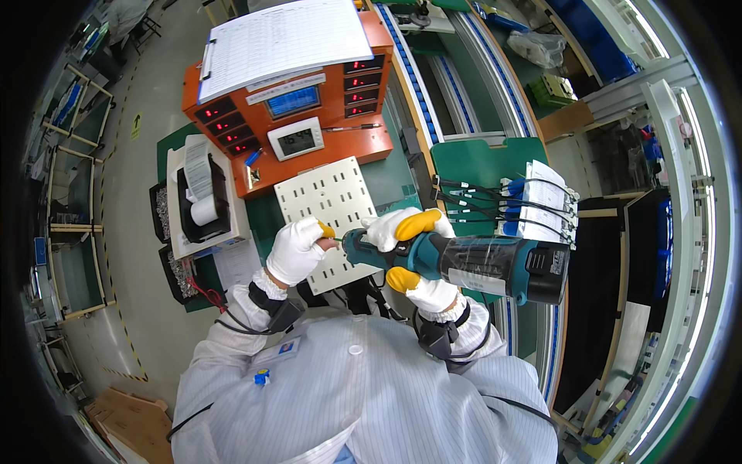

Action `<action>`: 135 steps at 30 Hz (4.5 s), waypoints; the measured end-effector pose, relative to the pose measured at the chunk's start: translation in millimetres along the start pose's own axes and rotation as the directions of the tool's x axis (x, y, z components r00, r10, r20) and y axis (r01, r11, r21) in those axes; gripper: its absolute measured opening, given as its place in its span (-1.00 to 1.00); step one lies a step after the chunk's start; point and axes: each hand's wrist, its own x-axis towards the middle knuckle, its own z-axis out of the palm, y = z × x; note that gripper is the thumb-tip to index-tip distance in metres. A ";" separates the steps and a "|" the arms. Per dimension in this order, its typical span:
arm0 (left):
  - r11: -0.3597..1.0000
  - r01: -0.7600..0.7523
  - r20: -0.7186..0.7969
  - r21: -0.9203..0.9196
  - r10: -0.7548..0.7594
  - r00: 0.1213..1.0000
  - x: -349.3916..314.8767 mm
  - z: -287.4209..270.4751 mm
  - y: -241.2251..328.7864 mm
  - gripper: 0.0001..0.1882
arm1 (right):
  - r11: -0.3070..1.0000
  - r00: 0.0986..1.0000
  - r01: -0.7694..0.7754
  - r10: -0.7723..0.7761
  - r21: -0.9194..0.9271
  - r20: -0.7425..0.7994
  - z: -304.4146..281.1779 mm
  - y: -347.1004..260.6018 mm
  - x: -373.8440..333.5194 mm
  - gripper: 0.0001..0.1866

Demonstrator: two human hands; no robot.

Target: Testing and assembling lithium-ion battery packs using a multimeter-like device and an electric screwdriver in a factory setting.

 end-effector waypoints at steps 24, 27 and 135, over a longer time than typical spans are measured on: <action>0.947 -0.002 0.192 0.321 -0.063 0.979 69.9 48.8 -22.2 -0.73 | 0.911 0.981 -0.183 0.196 -0.369 -0.002 -70.3 45.9 49.5 -0.49; 0.934 0.025 0.182 0.355 -0.096 0.979 71.3 49.4 -27.5 -0.65 | 0.921 0.979 -0.198 0.204 -0.336 -0.019 -69.0 59.5 52.8 -0.46; 0.180 0.004 0.180 -0.984 0.984 0.008 -89.4 -132.4 275.7 -0.38 | 0.749 0.959 -0.230 0.064 -0.621 -0.277 -13.8 63.3 118.8 -0.64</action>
